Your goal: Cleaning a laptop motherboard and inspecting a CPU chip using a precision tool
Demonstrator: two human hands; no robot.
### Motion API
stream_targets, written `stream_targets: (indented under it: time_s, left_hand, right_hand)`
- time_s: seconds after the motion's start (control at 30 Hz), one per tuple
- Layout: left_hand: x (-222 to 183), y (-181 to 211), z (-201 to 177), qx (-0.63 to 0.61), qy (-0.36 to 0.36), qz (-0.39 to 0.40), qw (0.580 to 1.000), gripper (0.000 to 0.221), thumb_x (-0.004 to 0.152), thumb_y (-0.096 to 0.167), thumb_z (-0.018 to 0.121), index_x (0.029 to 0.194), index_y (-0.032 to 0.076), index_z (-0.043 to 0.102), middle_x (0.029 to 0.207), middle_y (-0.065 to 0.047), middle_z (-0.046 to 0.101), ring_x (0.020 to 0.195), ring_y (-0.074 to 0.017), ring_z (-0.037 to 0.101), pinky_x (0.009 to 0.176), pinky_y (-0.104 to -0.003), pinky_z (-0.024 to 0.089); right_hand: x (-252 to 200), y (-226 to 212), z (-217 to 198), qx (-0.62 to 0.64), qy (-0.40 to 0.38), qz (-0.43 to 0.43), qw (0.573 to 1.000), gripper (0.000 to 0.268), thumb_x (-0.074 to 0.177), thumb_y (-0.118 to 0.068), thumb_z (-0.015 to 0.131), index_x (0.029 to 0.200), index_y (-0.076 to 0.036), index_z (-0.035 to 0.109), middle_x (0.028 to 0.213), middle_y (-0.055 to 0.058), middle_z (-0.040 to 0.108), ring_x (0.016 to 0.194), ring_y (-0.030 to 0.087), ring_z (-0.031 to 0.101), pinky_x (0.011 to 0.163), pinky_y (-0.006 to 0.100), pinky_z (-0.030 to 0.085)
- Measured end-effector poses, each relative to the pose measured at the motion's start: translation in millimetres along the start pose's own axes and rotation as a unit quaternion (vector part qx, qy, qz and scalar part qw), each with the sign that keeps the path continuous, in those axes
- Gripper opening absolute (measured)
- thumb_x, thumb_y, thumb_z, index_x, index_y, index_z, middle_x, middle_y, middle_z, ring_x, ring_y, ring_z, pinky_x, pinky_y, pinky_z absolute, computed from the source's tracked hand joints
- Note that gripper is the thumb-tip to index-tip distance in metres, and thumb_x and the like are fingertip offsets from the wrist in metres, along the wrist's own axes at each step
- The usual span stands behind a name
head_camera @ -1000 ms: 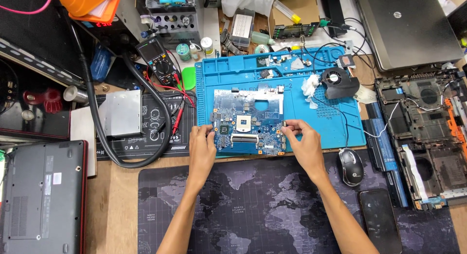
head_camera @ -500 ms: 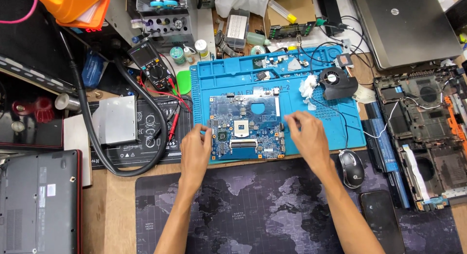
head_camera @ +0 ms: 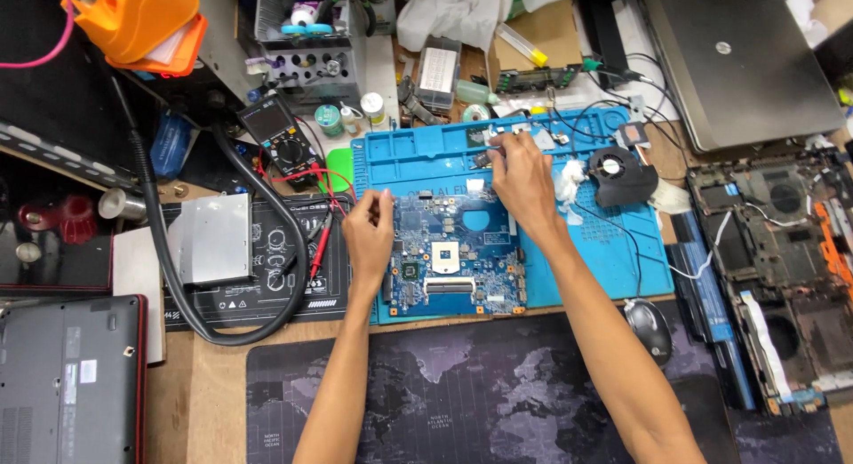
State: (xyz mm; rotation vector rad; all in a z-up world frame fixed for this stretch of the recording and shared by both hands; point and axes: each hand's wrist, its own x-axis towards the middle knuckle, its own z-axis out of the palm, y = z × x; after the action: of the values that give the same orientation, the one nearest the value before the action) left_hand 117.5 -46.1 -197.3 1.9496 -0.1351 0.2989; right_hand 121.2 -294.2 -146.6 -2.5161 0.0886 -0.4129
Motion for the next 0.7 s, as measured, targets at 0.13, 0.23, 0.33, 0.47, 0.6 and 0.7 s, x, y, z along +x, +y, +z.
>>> stream_targets:
  time_s: [0.13, 0.23, 0.33, 0.47, 0.6, 0.7]
  left_hand:
    - [0, -14, 4, -0.023, 0.011, -0.013, 1.0, 0.028, 0.106, 0.022, 0.059, 0.082, 0.013, 0.069, 0.055, -0.006, 0.06, 0.05, -0.0163, 0.054, 0.053, -0.03, 0.043]
    - [-1, -3, 0, -0.001, 0.006, -0.002, 1.0, 0.025, 0.105, 0.021, 0.059, 0.083, 0.013, 0.068, 0.057, -0.01, 0.061, 0.051, -0.0221, 0.057, 0.053, -0.034, 0.044]
    - [2, -3, -1, -0.002, -0.001, -0.012, 1.0, 0.026, 0.106, 0.021, 0.058, 0.083, 0.012, 0.068, 0.055, -0.01, 0.059, 0.05, -0.0209, 0.054, 0.052, -0.035, 0.043]
    - [2, 0, -2, -0.014, -0.005, -0.025, 1.0, 0.03, 0.108, 0.022, 0.056, 0.082, 0.013, 0.068, 0.053, -0.004, 0.058, 0.048, -0.0148, 0.05, 0.051, -0.029, 0.04]
    - [2, -2, -2, -0.014, -0.008, -0.028, 0.999, 0.03, 0.108, 0.024, 0.055, 0.083, 0.014, 0.067, 0.053, -0.003, 0.058, 0.047, -0.0142, 0.05, 0.05, -0.028, 0.041]
    - [2, -2, -2, -0.022, -0.009, -0.03, 0.999, 0.029, 0.107, 0.024, 0.055, 0.083, 0.014, 0.068, 0.053, -0.002, 0.057, 0.048, -0.0141, 0.05, 0.051, -0.028, 0.041]
  right_hand:
    - [17, -2, 13, -0.038, 0.007, -0.007, 0.999, 0.016, 0.103, -0.014, 0.065, 0.114, -0.005, 0.071, 0.098, 0.011, 0.064, 0.092, 0.031, 0.07, 0.085, 0.047, 0.048]
    - [28, -5, 19, -0.082, 0.003, 0.012, 0.997, 0.017, 0.102, -0.017, 0.069, 0.113, -0.004, 0.071, 0.097, 0.014, 0.064, 0.091, 0.029, 0.069, 0.086, 0.048, 0.047]
    - [39, -2, 30, -0.128, 0.016, 0.022, 0.991, 0.021, 0.097, -0.021, 0.074, 0.107, -0.004, 0.068, 0.096, 0.016, 0.065, 0.087, 0.034, 0.071, 0.08, 0.05, 0.046]
    - [47, -5, 43, -0.16, 0.004, 0.066, 0.985, 0.03, 0.09, -0.025, 0.08, 0.103, -0.005, 0.063, 0.095, 0.021, 0.067, 0.087, 0.04, 0.072, 0.079, 0.053, 0.045]
    - [49, -20, 41, -0.151, 0.004, 0.106, 0.983, 0.035, 0.085, -0.021, 0.084, 0.104, -0.005, 0.059, 0.096, 0.026, 0.07, 0.09, 0.043, 0.072, 0.08, 0.055, 0.044]
    - [49, -38, 24, -0.08, -0.001, 0.141, 0.987, 0.037, 0.083, -0.01, 0.085, 0.107, 0.001, 0.058, 0.093, 0.029, 0.069, 0.091, 0.046, 0.071, 0.083, 0.058, 0.046]
